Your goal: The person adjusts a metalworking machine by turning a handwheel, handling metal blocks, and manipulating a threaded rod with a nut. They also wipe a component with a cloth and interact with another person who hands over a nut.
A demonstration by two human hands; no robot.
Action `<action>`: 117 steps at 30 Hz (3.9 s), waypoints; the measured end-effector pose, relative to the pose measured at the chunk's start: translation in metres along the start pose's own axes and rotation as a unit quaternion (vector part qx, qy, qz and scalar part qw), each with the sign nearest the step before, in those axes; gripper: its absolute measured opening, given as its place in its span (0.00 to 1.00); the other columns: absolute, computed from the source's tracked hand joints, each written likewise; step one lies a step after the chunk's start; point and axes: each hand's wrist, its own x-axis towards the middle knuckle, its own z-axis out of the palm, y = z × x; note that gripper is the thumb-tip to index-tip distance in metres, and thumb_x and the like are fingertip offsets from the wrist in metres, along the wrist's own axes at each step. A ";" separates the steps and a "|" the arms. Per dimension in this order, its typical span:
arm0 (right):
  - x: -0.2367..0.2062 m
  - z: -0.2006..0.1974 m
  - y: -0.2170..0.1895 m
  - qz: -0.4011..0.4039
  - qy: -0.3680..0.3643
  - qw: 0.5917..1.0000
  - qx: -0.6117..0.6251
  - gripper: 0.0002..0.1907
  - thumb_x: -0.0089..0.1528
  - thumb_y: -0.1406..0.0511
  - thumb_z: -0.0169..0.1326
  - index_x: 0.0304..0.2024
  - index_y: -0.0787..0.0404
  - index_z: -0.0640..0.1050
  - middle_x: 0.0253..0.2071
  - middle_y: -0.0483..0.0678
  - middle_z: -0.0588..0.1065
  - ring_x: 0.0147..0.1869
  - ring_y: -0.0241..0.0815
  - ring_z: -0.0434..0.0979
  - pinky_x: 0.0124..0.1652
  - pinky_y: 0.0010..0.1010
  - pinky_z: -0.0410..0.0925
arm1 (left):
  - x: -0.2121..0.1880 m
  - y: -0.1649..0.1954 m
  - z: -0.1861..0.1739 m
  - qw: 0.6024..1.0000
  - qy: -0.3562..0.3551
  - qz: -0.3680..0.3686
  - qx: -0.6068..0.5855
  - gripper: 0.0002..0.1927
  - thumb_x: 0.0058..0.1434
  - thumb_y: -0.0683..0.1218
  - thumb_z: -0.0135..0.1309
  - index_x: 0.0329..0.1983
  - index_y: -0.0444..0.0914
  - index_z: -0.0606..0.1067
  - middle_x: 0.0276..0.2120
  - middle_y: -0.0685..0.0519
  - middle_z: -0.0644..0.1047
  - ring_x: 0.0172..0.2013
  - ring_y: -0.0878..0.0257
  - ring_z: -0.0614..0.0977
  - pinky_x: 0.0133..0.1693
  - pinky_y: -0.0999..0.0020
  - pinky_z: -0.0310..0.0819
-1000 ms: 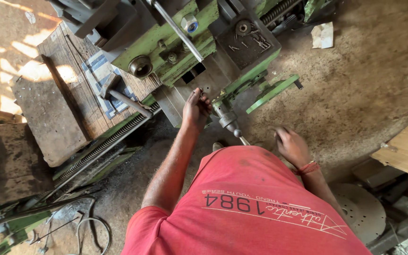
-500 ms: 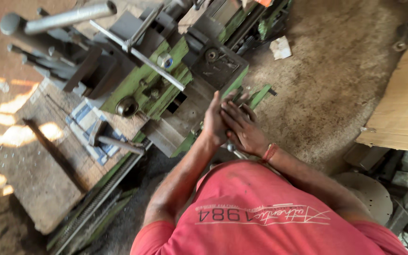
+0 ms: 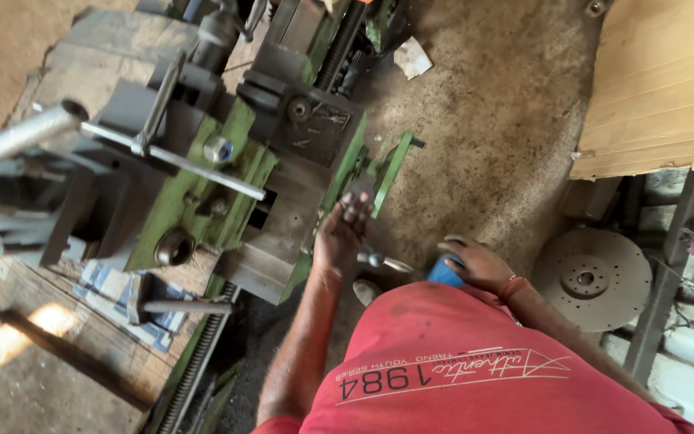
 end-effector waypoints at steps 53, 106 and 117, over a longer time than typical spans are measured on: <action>0.591 -0.499 0.362 -0.048 0.050 0.997 0.047 0.13 0.62 0.65 0.55 0.48 0.62 0.81 0.45 0.54 0.80 0.45 0.53 0.83 0.42 0.38 0.73 | 0.732 0.128 0.368 0.965 -0.016 0.044 0.258 0.09 0.70 0.48 0.50 0.47 0.39 0.75 0.42 0.53 0.82 0.41 0.64 0.84 0.40 0.70 0.73; 1.035 -0.649 0.312 -0.356 0.102 0.913 0.168 0.20 0.65 0.78 0.47 0.60 0.66 0.75 0.55 0.59 0.76 0.59 0.54 0.79 0.59 0.35 0.71 | 0.885 0.299 0.407 0.912 0.174 0.328 0.174 0.40 0.77 0.66 0.32 0.60 0.26 0.76 0.54 0.46 0.81 0.53 0.60 0.81 0.60 0.63 0.72; 1.063 -0.554 0.355 -0.308 -0.029 0.926 0.216 0.20 0.73 0.68 0.42 0.64 0.73 0.70 0.60 0.65 0.72 0.64 0.60 0.71 0.63 0.44 0.64 | 0.953 0.280 0.429 0.891 0.063 0.436 0.114 0.30 0.75 0.62 0.44 0.68 0.35 0.68 0.51 0.56 0.74 0.50 0.67 0.71 0.53 0.69 0.64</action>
